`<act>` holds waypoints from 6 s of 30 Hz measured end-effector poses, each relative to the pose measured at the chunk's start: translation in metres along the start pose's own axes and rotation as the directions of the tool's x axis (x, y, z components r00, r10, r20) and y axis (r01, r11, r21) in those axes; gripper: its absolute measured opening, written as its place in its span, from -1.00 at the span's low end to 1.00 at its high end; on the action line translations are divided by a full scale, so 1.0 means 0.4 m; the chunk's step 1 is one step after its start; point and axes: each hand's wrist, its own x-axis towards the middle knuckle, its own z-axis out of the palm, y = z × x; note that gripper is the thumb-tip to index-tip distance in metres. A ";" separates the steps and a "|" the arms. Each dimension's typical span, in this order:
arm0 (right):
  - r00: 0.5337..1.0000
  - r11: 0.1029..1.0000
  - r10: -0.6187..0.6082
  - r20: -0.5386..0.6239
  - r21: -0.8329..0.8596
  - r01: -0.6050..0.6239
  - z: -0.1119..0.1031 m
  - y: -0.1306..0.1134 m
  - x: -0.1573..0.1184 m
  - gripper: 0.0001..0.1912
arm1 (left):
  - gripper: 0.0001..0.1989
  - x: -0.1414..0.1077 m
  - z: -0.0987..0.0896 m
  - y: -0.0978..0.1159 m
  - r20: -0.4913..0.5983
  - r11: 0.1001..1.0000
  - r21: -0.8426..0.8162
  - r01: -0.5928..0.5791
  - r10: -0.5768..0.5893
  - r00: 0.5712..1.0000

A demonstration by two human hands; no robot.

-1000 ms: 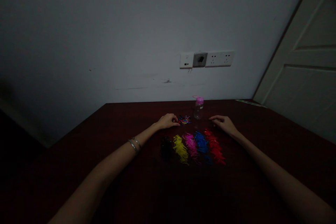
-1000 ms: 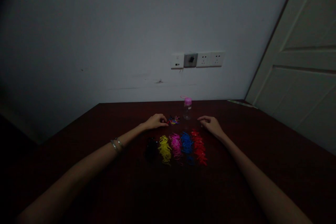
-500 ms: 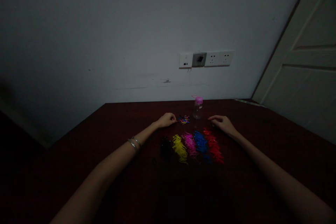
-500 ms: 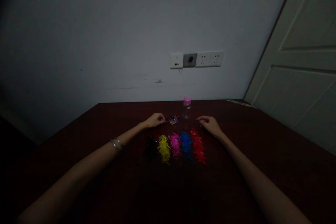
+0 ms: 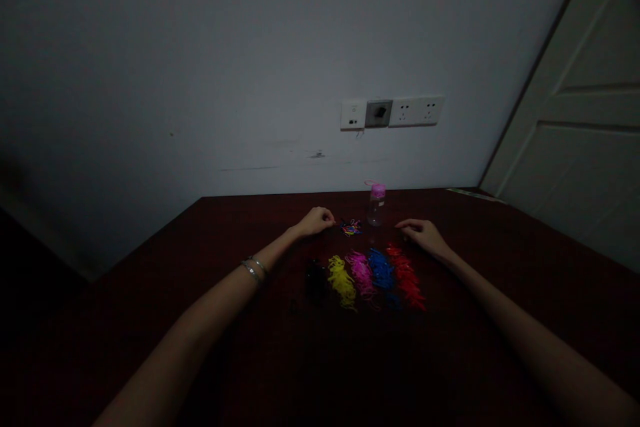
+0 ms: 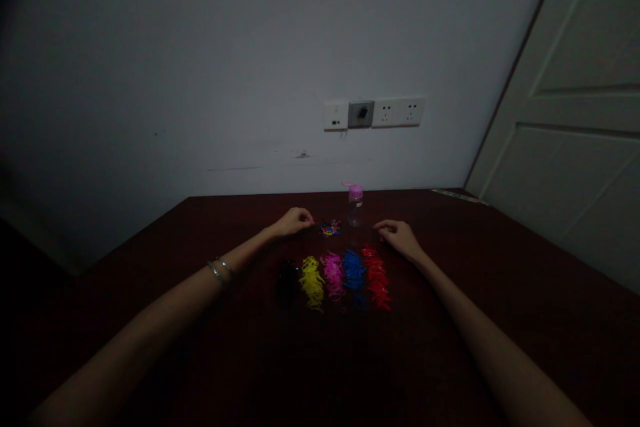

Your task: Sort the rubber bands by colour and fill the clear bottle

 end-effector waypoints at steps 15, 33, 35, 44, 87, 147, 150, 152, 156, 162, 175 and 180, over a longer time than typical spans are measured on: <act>0.999 1.000 -0.011 -0.034 0.014 0.011 0.001 -0.002 0.003 -0.67 | -0.82 0.087 0.170 0.154 0.170 0.980 -0.052 -0.191 0.197 0.965; 1.000 1.000 -0.011 -0.001 0.017 0.011 0.002 0.007 0.009 -0.67 | -0.68 0.070 0.078 0.068 -0.179 0.989 -0.147 -0.020 -0.006 0.984; 1.000 1.000 -0.014 0.005 0.007 0.014 0.002 0.011 0.010 -0.67 | -0.64 0.066 0.046 0.016 -0.279 0.983 -0.171 0.064 -0.111 0.954; 0.999 0.999 -0.042 0.013 -0.026 0.042 0.005 -0.001 0.008 -0.69 | -0.64 0.005 -0.023 -0.183 -0.487 0.899 -0.337 0.279 -0.420 0.766; 0.925 0.727 -0.103 0.366 -0.607 0.321 0.224 -0.273 0.058 -0.66 | -0.71 -0.004 -0.004 -0.186 -0.450 0.909 -0.324 0.262 -0.392 0.802; 0.774 0.892 -0.429 0.466 0.085 0.443 0.186 -0.355 -0.067 -0.68 | -0.74 -0.014 -0.012 -0.165 -0.465 0.905 -0.325 0.276 -0.407 0.787; 0.851 0.922 -0.373 0.369 0.047 0.384 0.130 -0.305 -0.048 -0.67 | -0.75 -0.012 -0.010 -0.169 -0.460 0.903 -0.324 0.282 -0.410 0.787; 0.901 0.954 -0.289 0.324 0.016 0.301 0.092 -0.253 -0.036 -0.65 | -0.75 -0.010 -0.010 -0.170 -0.456 0.900 -0.324 0.290 -0.418 0.786; 0.976 0.996 -0.092 0.196 0.026 0.088 0.021 -0.128 -0.025 -0.58 | -0.76 -0.007 -0.009 -0.173 -0.447 0.901 -0.319 0.295 -0.418 0.791; 0.982 0.981 0.150 -0.113 0.141 -0.133 -0.047 -0.014 -0.026 -0.44 | -0.77 -0.004 -0.005 -0.174 -0.435 0.910 -0.266 0.319 -0.408 0.802; 0.986 0.991 0.113 -0.123 0.088 -0.102 -0.050 0.014 -0.017 -0.45 | -0.79 -0.005 -0.015 -0.138 -0.272 0.943 -0.063 0.326 -0.331 0.904; 0.992 0.997 0.072 -0.104 0.050 -0.067 -0.047 0.023 -0.014 -0.44 | -0.75 -0.004 -0.006 -0.077 0.013 0.993 -0.003 0.115 -0.114 0.993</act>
